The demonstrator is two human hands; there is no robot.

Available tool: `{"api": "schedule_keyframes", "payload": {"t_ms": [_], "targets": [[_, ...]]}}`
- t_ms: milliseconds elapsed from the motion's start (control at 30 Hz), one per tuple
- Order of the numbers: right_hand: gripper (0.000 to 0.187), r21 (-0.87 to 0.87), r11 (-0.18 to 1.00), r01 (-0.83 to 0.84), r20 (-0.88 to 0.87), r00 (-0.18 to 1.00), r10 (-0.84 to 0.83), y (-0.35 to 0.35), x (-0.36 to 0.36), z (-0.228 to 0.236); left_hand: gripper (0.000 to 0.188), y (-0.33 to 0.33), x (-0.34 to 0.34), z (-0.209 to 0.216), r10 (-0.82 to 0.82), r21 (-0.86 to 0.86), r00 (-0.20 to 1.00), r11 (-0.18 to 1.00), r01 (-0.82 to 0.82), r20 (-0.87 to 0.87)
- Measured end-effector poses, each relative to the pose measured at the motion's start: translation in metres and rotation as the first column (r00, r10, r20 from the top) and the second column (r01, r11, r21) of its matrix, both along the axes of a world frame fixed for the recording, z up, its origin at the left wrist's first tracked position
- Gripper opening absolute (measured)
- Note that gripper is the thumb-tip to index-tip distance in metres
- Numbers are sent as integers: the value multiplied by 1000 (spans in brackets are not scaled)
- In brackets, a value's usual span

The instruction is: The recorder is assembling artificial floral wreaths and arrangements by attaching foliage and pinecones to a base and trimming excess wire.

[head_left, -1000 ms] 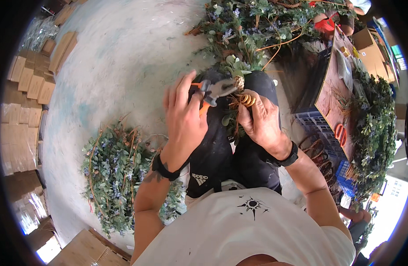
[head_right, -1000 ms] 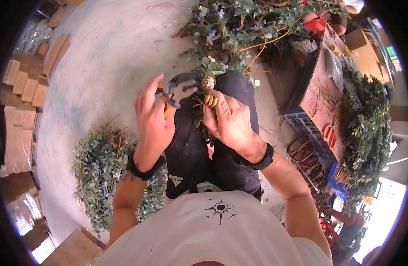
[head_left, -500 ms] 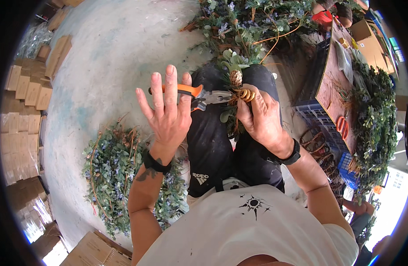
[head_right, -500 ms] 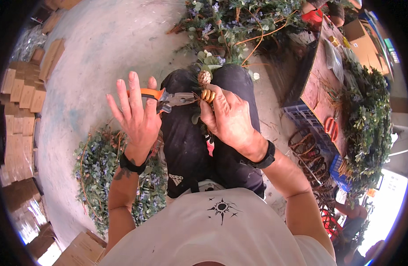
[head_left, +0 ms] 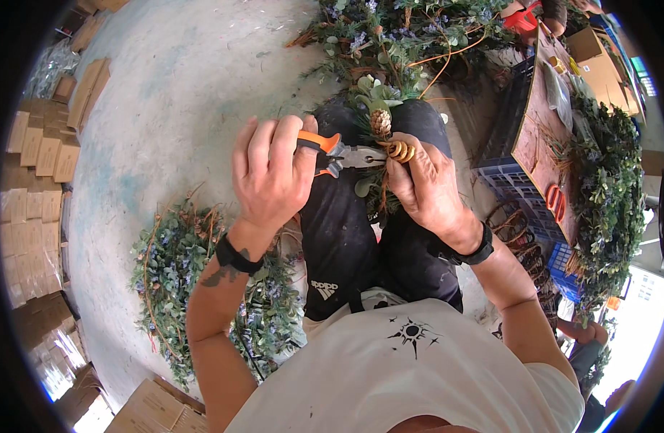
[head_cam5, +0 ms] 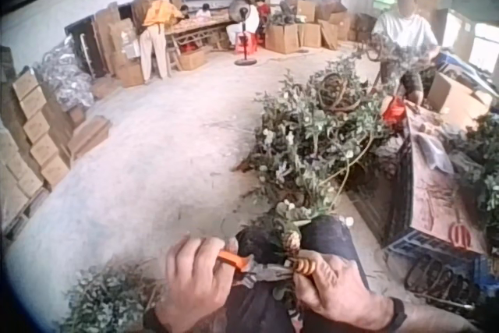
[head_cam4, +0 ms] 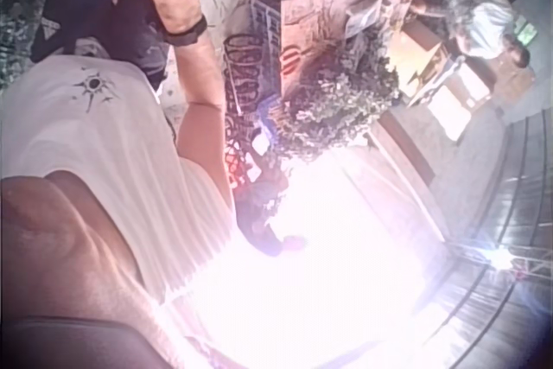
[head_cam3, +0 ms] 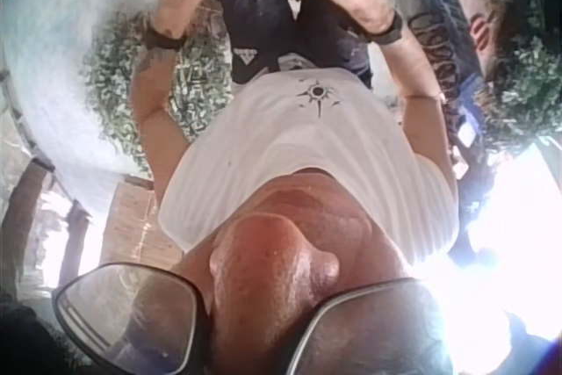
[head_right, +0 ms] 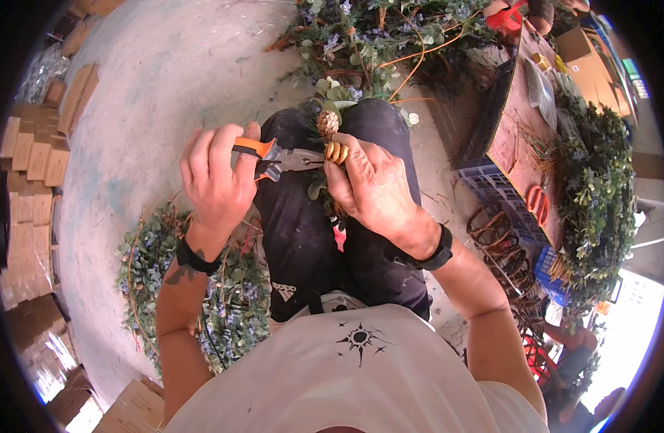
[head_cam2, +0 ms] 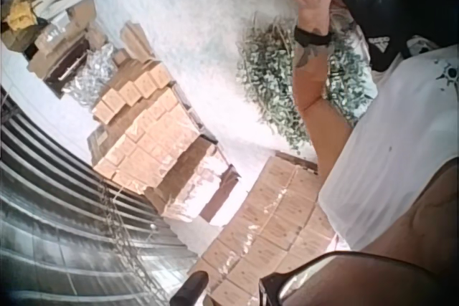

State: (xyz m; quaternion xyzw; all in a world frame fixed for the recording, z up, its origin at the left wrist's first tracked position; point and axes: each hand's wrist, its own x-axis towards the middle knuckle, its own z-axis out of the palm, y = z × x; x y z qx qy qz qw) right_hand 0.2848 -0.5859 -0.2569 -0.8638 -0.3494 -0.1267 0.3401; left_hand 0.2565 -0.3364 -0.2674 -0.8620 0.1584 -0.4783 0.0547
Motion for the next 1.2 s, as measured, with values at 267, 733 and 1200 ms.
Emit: {"api": "schedule_keyframes", "payload": {"t_ms": [267,733,1200], "targets": [[40,-22,985,-171,-27,985,170,-13,17,-4,13,24,3,75,-234,-110,725,970,215,-648],[36,97,973,-210,-97,971,219,-23,21,-9,31,-3,-31,24,-268,-363,612,931,-34,-744],[37,99,976,-196,-132,969,208,-17,21,-11,34,-18,-36,-10,-44,-182,851,981,-62,-524]]}}
